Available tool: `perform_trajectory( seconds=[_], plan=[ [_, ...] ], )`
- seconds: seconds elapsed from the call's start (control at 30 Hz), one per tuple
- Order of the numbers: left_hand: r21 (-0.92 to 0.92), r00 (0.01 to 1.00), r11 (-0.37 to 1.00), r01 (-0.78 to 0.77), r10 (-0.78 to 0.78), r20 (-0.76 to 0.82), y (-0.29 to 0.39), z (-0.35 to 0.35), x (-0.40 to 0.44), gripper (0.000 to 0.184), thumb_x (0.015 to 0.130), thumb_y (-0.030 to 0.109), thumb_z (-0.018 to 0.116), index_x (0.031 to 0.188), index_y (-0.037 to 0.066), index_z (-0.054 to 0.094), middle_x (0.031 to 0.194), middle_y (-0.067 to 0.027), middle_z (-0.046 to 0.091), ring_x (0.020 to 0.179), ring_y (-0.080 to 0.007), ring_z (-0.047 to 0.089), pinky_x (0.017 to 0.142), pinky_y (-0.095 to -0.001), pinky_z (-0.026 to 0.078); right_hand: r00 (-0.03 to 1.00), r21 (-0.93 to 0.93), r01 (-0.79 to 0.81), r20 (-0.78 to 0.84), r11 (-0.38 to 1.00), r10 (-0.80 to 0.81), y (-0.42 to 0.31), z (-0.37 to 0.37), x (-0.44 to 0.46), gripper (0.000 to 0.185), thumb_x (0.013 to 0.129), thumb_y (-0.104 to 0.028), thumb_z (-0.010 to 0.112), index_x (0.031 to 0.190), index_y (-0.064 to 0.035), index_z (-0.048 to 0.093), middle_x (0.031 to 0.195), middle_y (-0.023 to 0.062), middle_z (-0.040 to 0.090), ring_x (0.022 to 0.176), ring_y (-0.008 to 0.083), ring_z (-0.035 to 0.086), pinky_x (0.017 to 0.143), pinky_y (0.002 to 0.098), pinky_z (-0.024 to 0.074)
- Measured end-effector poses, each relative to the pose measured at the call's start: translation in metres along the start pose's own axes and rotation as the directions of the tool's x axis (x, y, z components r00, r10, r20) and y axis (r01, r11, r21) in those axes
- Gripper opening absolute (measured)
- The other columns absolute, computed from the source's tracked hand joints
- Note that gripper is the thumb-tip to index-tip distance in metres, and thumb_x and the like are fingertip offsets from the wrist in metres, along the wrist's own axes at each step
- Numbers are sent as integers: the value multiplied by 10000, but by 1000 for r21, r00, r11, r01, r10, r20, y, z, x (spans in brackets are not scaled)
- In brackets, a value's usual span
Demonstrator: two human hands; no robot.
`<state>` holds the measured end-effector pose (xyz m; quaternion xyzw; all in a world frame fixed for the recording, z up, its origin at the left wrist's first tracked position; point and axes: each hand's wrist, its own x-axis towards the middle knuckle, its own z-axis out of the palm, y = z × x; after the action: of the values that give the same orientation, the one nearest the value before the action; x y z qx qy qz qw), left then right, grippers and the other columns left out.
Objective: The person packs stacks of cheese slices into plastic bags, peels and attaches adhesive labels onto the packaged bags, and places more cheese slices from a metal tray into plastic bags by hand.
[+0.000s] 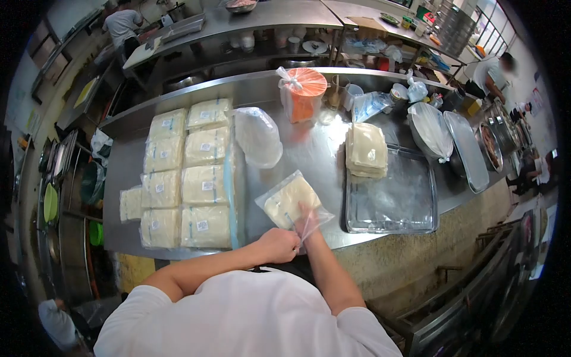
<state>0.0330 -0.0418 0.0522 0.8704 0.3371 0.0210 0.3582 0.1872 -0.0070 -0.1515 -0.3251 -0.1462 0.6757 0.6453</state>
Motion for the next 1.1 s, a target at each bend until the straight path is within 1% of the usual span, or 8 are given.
perform_trajectory(
  seconds=[0.1,0.23,0.4,0.6,0.7,0.8,0.9,1.1],
  plan=[
    [61,998,998,26,-29,51,-3,1,2,190,851,179,607,820,28,719,881,-176,718,849,-376,706,780,-504,558,955,120,-167,-229,979,191,-41,75,-14,329,994,-248,639,1274,-78,606,1190,130,663,1083,318,653,888,539,543],
    [50,999,998,-37,37,2,-4,1,3,193,864,179,602,827,32,720,883,-176,715,862,-373,705,783,-504,555,883,-172,-277,-434,945,180,-43,77,-17,358,1017,-306,609,1302,-91,586,1182,114,651,1011,308,653,794,499,565],
    [-13,999,999,-50,50,4,-3,-7,-2,190,870,180,604,849,33,723,945,-181,714,909,-364,699,802,-495,550,945,94,-205,-240,974,222,-47,96,-15,415,999,-347,636,1338,-122,558,1190,112,641,982,297,646,828,488,564],
    [-182,999,983,4,-11,-41,-2,-37,-9,240,932,264,615,910,43,707,952,-172,706,936,-387,680,847,-491,539,960,11,-260,-101,966,260,-11,-5,5,436,998,-331,590,1337,-59,555,1241,157,638,1103,372,650,1000,551,529],
    [-180,789,984,-6,-106,-605,-47,-31,-8,292,945,315,652,954,25,690,931,-170,705,926,-411,677,858,-495,536,944,276,-212,-190,938,270,-43,30,-18,515,1043,-388,514,1427,-44,510,1379,172,593,1194,382,615,1092,540,465],
    [-108,550,957,270,-246,-798,-82,-32,-7,320,920,291,724,1051,0,702,963,-148,722,912,-331,701,866,-434,552,937,197,-337,-21,921,348,-79,63,-46,536,988,-294,578,1448,-31,495,1409,189,584,1256,393,593,1117,567,439],
    [-569,868,750,338,-481,-120,-84,-56,-21,320,939,239,726,1085,-43,686,970,-114,732,899,-237,709,838,-379,572,920,350,-388,84,853,384,-98,86,-62,568,929,-199,616,1454,-22,491,1420,199,583,1301,393,571,1131,578,426],
    [-840,896,510,187,-439,-67,-96,-29,-28,195,977,129,684,1092,-29,684,940,-76,722,822,-157,699,742,-311,590,970,256,-227,-26,940,241,-121,110,-92,504,927,-143,586,1397,30,535,1361,224,620,1254,385,608,1110,543,469]
  ],
)
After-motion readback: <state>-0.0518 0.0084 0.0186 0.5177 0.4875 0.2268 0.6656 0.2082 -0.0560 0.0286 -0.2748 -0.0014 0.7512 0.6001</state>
